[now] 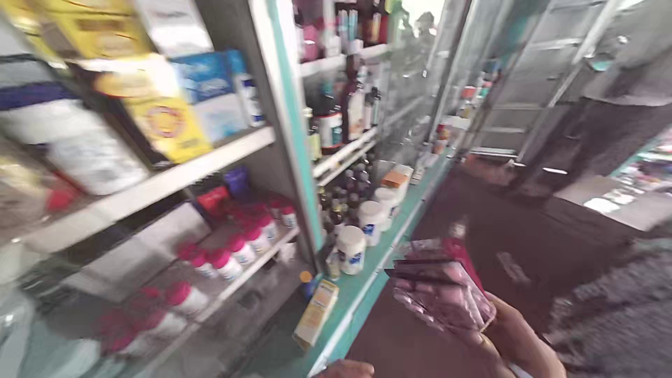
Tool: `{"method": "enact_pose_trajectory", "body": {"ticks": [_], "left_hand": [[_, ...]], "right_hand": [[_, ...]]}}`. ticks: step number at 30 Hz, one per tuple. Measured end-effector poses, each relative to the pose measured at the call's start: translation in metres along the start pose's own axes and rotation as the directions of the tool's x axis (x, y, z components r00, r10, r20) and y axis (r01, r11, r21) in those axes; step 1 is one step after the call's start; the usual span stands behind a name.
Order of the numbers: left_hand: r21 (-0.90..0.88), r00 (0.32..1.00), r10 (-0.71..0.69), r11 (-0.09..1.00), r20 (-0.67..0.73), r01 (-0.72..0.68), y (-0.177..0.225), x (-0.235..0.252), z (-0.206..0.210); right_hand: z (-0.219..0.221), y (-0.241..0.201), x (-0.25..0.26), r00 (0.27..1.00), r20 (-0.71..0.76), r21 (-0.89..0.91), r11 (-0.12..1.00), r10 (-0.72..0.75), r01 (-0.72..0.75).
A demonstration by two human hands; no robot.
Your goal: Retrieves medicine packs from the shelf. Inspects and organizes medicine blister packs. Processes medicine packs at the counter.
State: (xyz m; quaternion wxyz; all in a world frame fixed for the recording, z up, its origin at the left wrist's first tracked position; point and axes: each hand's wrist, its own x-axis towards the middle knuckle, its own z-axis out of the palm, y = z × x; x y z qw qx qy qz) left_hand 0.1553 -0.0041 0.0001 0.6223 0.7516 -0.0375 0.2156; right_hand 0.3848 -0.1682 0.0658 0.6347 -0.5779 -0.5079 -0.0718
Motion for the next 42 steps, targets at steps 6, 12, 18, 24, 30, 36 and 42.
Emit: {"method": "enact_pose_trajectory", "body": {"ticks": [6,12,18,24,30,36,42], "left_hand": [[-0.45,0.995,-0.02,0.891,0.093,0.06,-0.049,0.123,0.109],[-0.777,0.987,-0.101,0.608,0.125,0.161,-0.067,0.204,0.239],[-0.92,0.937,0.044,0.212,0.347,0.331,-0.104,0.248,0.311],[-0.703,0.793,-0.534,0.443,0.292,0.557,-0.103,0.299,0.353],[-0.66,0.824,-0.498,0.528,0.27,0.535,-0.146,0.388,0.375],[-0.694,0.853,-0.33,0.498,0.403,0.521,-0.191,0.516,0.393],[-0.666,0.773,-0.26,0.397,0.578,0.632,-0.214,0.624,0.406]], "right_hand": [[-0.096,0.001,-0.041,0.704,0.029,0.54,0.582,0.71,-0.609],[-0.176,0.034,-0.07,0.61,0.087,0.414,0.528,0.788,-0.742],[-0.26,0.054,-0.082,0.848,-0.303,-0.501,0.685,0.434,-0.529],[-0.292,0.097,-0.065,0.897,-0.293,-0.529,0.725,0.331,-0.441],[-0.333,0.178,-0.02,0.886,-0.282,-0.537,0.704,0.368,-0.464],[-0.428,0.277,0.054,0.936,-0.057,-0.346,0.873,0.347,-0.345],[-0.503,0.347,0.113,0.92,0.073,-0.159,0.915,0.385,-0.37]]}}
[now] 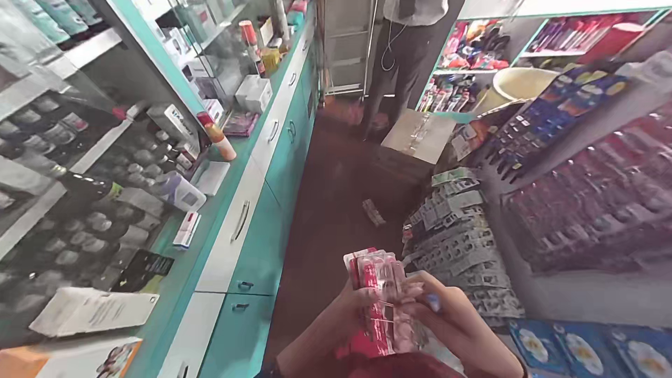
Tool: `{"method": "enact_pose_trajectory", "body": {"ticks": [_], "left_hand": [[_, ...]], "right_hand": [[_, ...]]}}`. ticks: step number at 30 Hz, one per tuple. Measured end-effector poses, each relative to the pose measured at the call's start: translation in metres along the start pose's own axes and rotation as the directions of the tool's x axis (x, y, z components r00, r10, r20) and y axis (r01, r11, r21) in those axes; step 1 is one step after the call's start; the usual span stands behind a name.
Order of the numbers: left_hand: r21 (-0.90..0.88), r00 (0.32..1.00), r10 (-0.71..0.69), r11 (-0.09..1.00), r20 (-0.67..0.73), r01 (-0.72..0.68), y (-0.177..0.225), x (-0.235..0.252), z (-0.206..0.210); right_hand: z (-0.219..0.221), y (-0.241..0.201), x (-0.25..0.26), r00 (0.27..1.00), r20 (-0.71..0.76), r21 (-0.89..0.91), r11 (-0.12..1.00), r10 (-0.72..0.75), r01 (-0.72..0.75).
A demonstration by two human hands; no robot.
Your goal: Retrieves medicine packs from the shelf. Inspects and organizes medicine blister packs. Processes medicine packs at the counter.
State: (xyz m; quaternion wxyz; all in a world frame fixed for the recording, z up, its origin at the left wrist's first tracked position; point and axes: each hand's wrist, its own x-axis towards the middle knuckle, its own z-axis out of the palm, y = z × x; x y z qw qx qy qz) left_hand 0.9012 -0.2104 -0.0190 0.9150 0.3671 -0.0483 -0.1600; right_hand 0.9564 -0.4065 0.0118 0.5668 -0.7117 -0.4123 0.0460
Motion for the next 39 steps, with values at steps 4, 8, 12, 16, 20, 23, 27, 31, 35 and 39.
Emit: {"method": "enact_pose_trajectory", "body": {"ticks": [4,8,12,16,20,23,27,31,35,39], "left_hand": [[-0.095,0.996,0.02,0.995,0.082,-0.012,0.021,0.065,-0.012],[-0.021,0.998,0.007,1.0,-0.056,-0.009,0.045,0.131,-0.016],[0.134,0.993,0.003,0.991,-0.12,0.013,0.083,0.207,-0.015],[0.028,0.977,-0.164,0.985,-0.134,0.169,0.117,0.285,-0.016],[-0.096,0.965,-0.164,0.984,-0.203,0.147,0.124,0.33,-0.039],[-0.103,0.938,-0.109,0.992,-0.329,0.079,0.133,0.362,-0.059],[-0.127,0.925,-0.194,0.979,-0.326,0.16,0.152,0.404,-0.102],[0.012,0.931,-0.187,0.98,-0.314,0.201,0.181,0.447,-0.138],[0.489,0.912,0.194,0.872,-0.361,0.008,0.213,0.484,-0.182],[0.663,0.964,0.26,0.712,0.054,-0.229,0.268,0.503,-0.231]], "right_hand": [[-0.018,0.036,0.043,0.974,-0.221,0.354,0.935,0.047,0.035],[-0.04,0.083,0.094,0.893,-0.43,0.146,0.966,-0.134,0.216],[-0.095,0.126,0.149,0.863,-0.333,-0.177,0.924,-0.38,0.339],[-0.153,0.159,0.205,0.739,-0.085,-0.561,0.646,-0.668,0.519],[-0.16,0.204,0.241,0.841,-0.277,-0.334,0.867,-0.465,0.369],[-0.156,0.228,0.278,0.916,-0.395,0.066,0.991,-0.078,0.113],[-0.169,0.265,0.326,0.982,-0.18,-0.042,0.998,-0.063,0.056],[-0.175,0.291,0.379,0.995,-0.092,-0.119,0.993,-0.03,0.019],[-0.17,0.317,0.443,0.994,-0.108,-0.251,0.968,-0.003,-0.025],[-0.17,0.332,0.506,0.998,-0.065,-0.238,0.971,0.019,-0.034]]}}
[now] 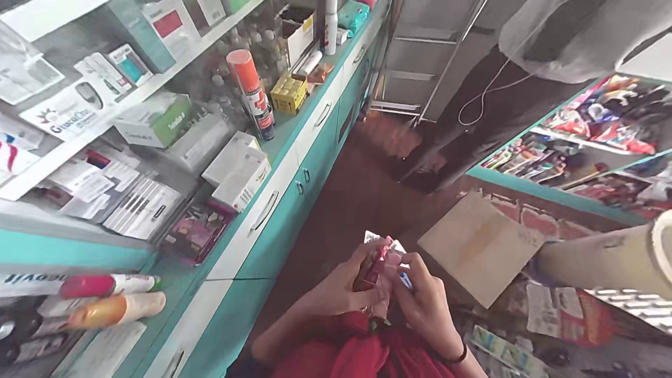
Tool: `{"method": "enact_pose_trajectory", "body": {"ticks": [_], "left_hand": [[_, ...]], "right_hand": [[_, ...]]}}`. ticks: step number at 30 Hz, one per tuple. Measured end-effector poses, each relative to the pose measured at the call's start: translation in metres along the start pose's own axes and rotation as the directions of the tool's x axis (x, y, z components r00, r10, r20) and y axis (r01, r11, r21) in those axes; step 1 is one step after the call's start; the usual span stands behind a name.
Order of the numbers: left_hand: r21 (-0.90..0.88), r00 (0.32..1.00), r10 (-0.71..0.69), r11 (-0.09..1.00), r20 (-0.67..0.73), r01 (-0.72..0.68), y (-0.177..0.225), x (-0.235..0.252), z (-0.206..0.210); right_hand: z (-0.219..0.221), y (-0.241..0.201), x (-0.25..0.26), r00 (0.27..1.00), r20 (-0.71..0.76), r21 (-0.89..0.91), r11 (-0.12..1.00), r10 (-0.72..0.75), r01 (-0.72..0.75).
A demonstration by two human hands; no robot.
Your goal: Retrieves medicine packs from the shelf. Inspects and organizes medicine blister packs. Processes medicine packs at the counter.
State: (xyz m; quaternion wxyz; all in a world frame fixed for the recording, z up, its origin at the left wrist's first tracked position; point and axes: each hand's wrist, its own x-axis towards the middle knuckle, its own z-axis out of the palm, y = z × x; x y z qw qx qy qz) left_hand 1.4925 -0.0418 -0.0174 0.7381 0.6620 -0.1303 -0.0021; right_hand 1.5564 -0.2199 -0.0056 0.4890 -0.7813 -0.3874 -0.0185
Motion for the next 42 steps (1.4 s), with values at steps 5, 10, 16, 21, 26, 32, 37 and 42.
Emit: {"method": "enact_pose_trajectory", "body": {"ticks": [5,10,16,21,26,32,37,42], "left_hand": [[-0.105,0.974,0.048,0.994,0.219,-0.025,-0.008,0.037,-0.064],[-0.185,0.966,-0.008,0.981,0.258,0.057,-0.011,0.063,-0.089],[-0.312,0.949,-0.206,0.909,0.237,0.275,-0.017,0.089,-0.107],[-0.242,0.963,-0.208,0.938,0.173,0.246,-0.027,0.121,-0.112],[-0.266,0.989,-0.085,0.957,0.123,0.115,-0.039,0.159,-0.119],[-0.185,0.952,-0.004,0.981,0.307,0.064,-0.024,0.219,-0.127],[-0.252,0.888,0.037,0.963,0.458,0.09,-0.001,0.287,-0.121],[-0.253,0.823,0.101,0.966,0.559,0.053,0.005,0.341,-0.106]], "right_hand": [[0.009,0.011,0.052,0.996,0.009,0.307,0.947,0.093,-0.091],[0.014,0.016,0.075,0.987,-0.112,0.174,0.98,0.116,-0.095],[0.011,0.037,0.1,0.986,0.028,-0.114,0.981,0.161,-0.157],[0.006,0.072,0.125,0.939,-0.161,0.051,0.952,0.306,-0.301],[-0.023,0.095,0.158,0.79,-0.534,0.287,0.944,0.3,-0.164],[-0.095,0.117,0.173,0.763,-0.472,0.587,0.803,0.441,-0.1],[-0.123,0.127,0.162,0.904,-0.247,0.361,0.899,0.349,-0.249],[-0.131,0.131,0.165,0.902,-0.074,0.585,0.751,0.425,-0.306]]}}
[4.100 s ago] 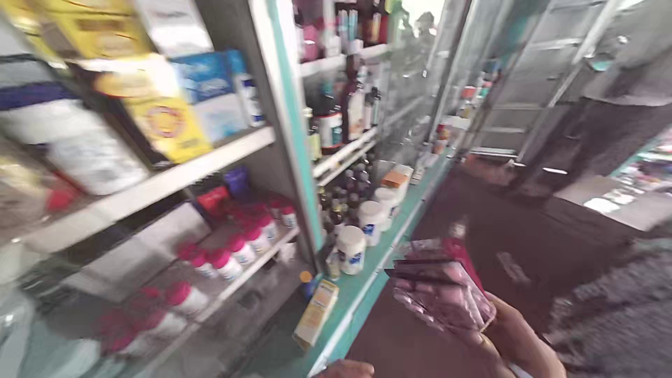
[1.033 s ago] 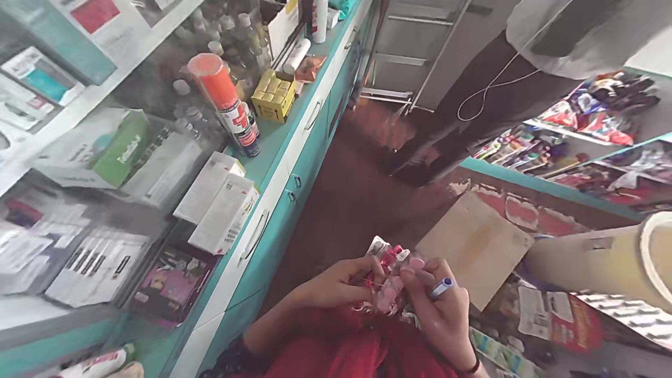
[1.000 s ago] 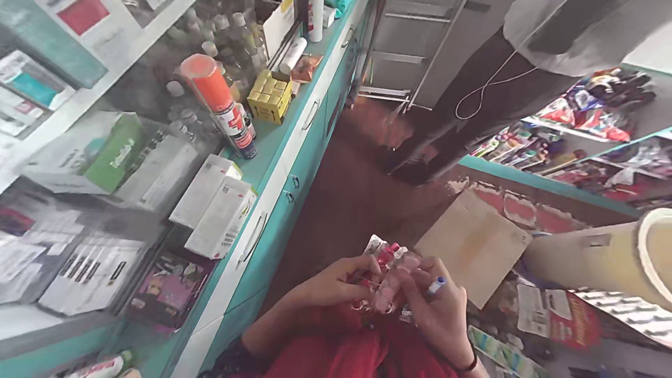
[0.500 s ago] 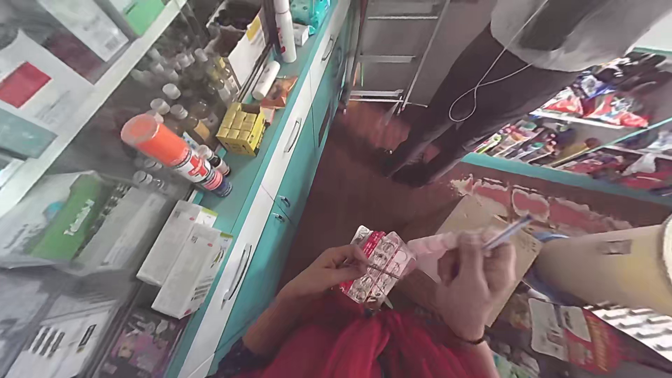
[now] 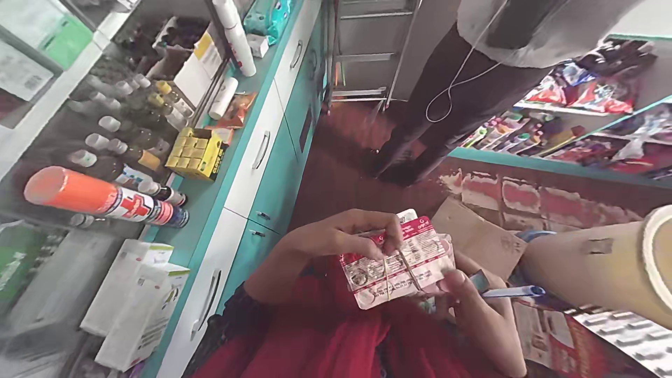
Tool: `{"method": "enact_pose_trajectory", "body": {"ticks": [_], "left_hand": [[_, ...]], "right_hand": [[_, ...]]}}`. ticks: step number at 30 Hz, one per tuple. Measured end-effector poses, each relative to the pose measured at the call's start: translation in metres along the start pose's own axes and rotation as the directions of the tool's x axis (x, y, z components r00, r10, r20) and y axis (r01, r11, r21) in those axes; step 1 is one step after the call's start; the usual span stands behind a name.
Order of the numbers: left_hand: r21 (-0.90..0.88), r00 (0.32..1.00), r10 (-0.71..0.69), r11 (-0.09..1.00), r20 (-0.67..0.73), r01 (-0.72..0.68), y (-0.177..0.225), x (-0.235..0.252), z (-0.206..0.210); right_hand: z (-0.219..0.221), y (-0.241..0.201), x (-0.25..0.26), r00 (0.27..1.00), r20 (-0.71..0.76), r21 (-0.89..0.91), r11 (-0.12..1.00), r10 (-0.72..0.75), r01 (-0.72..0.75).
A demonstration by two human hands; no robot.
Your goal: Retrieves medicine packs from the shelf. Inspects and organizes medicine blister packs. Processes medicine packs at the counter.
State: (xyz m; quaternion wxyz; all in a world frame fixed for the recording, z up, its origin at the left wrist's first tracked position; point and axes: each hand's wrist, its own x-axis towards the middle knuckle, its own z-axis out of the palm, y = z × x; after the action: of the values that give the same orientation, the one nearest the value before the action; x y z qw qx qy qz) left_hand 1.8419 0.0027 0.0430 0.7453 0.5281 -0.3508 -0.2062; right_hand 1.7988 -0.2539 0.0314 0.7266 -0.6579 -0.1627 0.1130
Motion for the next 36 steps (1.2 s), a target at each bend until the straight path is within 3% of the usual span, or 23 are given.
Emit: {"method": "enact_pose_trajectory", "body": {"ticks": [12,19,27,36], "left_hand": [[-0.127,0.983,-0.03,0.991,0.183,0.053,-0.016,0.071,-0.028],[-0.223,0.966,-0.088,0.964,0.242,0.144,-0.024,0.103,-0.051],[-0.332,0.933,-0.077,0.922,0.352,0.201,-0.035,0.138,-0.106],[-0.315,0.896,-0.08,0.92,0.436,0.235,-0.029,0.167,-0.148]], "right_hand": [[-0.047,0.015,0.024,0.983,0.116,0.262,0.959,-0.144,0.11],[-0.054,0.018,0.045,0.988,0.019,0.205,0.968,-0.154,0.147],[-0.041,0.013,0.089,0.976,-0.16,0.134,0.976,-0.149,0.171],[-0.03,0.007,0.127,0.973,-0.193,0.181,0.97,-0.125,0.161]]}}
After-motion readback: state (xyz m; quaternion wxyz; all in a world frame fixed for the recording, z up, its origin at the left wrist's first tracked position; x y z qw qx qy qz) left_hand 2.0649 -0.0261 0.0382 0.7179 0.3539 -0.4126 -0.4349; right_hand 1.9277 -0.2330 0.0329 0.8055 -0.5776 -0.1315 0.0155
